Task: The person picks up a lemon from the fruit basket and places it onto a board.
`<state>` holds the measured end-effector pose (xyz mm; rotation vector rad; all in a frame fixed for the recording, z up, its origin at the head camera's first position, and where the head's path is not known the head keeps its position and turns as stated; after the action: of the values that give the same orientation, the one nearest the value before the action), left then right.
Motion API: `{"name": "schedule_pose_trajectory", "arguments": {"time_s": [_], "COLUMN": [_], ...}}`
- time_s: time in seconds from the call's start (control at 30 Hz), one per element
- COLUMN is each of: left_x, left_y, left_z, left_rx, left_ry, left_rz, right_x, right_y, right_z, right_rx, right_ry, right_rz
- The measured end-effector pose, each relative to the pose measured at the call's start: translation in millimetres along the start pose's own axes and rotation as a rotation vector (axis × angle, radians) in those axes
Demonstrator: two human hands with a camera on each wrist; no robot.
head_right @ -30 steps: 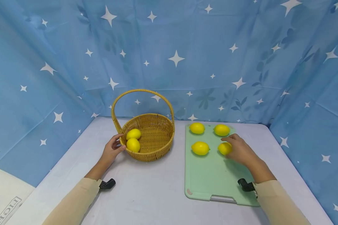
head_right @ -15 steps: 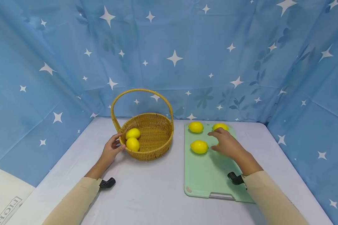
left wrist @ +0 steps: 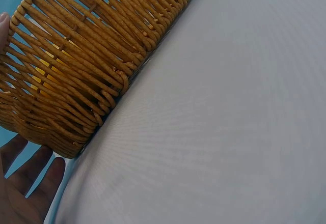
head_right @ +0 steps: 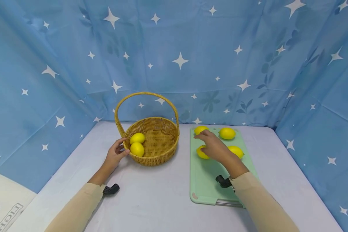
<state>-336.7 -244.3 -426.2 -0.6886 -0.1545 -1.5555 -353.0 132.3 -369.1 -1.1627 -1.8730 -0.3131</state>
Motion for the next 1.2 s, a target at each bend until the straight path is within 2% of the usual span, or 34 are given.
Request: {"name": "schedule_pose_trajectory", "arguments": {"time_s": [0.5, 0.9, 1.2], "left_x": [0.7, -0.3, -0.6], "left_y": [0.3, -1.1, -0.9], "left_z": [0.4, 0.1, -4.0], "left_rx": [0.006, 0.003, 0.013], "left_ry": [-0.004, 0.010, 0.020], "left_rz": [-0.002, 0.001, -0.001], "right_x": [-32, -61, -83], "right_y": [-29.9, -54.7, -66.1], "right_z": [-54, -77, -85], "right_rx": [0.184, 0.189, 0.161], "right_ry": [-0.042, -0.136, -0.200], "right_rz": [0.021, -0.032, -0.092]}}
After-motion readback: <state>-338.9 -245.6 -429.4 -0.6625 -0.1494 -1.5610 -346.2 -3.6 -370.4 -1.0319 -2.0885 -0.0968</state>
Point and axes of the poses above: each hand's wrist, its own y-axis away from the middle knuckle, its own x-axis out of the back of the hand, z = x × y, the point moved 10 cm from there along -y, towards the middle knuckle, and after that the axes turned 14 degrees about -y, right-handed, at the moved point
